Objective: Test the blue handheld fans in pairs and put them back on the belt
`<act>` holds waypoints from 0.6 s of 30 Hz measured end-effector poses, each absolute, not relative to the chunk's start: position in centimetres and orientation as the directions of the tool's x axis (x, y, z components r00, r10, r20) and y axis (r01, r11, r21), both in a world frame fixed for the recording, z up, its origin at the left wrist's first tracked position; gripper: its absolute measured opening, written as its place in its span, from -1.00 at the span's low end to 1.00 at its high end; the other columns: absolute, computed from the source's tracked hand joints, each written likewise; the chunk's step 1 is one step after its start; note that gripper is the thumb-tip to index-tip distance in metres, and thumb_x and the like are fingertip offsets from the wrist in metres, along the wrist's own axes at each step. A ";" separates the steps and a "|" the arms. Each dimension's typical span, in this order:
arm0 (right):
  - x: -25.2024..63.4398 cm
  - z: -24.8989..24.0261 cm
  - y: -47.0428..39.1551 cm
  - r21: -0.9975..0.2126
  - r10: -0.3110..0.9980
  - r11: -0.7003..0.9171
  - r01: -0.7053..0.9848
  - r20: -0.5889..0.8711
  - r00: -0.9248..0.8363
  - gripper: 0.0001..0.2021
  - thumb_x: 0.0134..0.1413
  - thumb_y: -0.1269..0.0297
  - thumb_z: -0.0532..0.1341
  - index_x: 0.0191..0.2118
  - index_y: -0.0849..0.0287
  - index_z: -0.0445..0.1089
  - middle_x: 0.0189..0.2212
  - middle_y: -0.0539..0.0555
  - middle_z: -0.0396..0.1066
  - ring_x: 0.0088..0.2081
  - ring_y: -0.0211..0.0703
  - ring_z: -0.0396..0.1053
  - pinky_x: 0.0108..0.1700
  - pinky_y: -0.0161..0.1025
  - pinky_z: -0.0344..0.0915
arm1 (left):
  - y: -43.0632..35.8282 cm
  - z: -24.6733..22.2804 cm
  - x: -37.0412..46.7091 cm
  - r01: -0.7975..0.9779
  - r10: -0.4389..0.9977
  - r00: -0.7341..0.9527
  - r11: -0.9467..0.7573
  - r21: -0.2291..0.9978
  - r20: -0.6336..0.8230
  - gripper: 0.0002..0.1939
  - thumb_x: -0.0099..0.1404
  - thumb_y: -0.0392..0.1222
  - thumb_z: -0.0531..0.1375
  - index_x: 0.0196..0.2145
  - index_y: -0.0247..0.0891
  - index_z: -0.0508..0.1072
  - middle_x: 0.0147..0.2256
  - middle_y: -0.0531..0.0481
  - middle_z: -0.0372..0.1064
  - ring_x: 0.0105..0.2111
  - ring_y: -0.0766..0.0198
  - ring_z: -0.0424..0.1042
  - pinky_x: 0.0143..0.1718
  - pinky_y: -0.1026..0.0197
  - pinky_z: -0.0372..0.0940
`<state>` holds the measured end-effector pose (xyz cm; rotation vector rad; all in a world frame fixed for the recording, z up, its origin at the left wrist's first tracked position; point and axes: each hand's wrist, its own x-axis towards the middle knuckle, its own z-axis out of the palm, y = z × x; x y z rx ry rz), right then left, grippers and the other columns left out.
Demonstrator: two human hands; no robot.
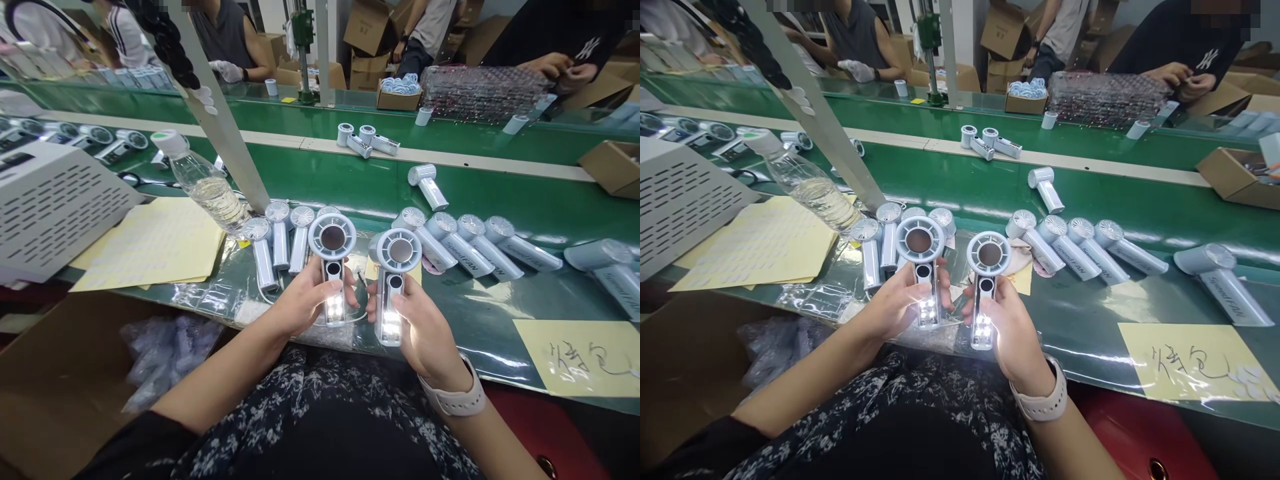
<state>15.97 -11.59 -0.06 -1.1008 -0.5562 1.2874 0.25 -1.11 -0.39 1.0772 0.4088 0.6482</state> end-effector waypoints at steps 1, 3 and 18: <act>16.0 -0.1 -11.6 -0.878 0.939 -0.088 -0.471 -0.231 0.256 -0.74 0.06 0.10 0.30 -0.16 0.07 0.35 -0.24 0.10 0.42 -0.32 -0.06 0.38 -0.29 -0.07 0.40 | -1.1 -0.3 0.3 -0.283 0.656 0.754 0.315 0.906 0.007 -0.72 0.24 -0.11 0.27 -0.16 -0.25 0.32 -0.32 -0.01 0.41 -0.41 0.22 0.47 -0.28 0.09 0.30; 16.2 -0.1 -11.6 -0.880 0.940 -0.080 -0.469 -0.223 0.258 -0.73 0.07 0.09 0.29 -0.15 0.07 0.34 -0.23 0.12 0.42 -0.30 -0.02 0.39 -0.28 -0.03 0.41 | -1.1 -0.2 0.3 -0.266 0.627 0.779 0.315 0.911 0.011 -0.73 0.26 -0.09 0.24 -0.16 -0.26 0.32 -0.31 -0.03 0.41 -0.40 0.18 0.48 -0.28 0.08 0.30; 16.1 -0.7 -11.9 -0.794 0.951 -0.087 -0.602 -0.245 0.186 -0.55 0.21 -0.19 0.13 -0.21 0.10 0.51 -0.28 0.14 0.55 -0.25 -0.01 0.50 -0.17 -0.08 0.47 | -2.2 0.0 0.4 -0.160 0.727 0.670 0.340 0.927 -0.151 -0.56 0.33 0.20 0.12 -0.05 -0.19 0.21 -0.38 -0.04 0.48 -0.52 0.23 0.44 -0.51 0.19 0.34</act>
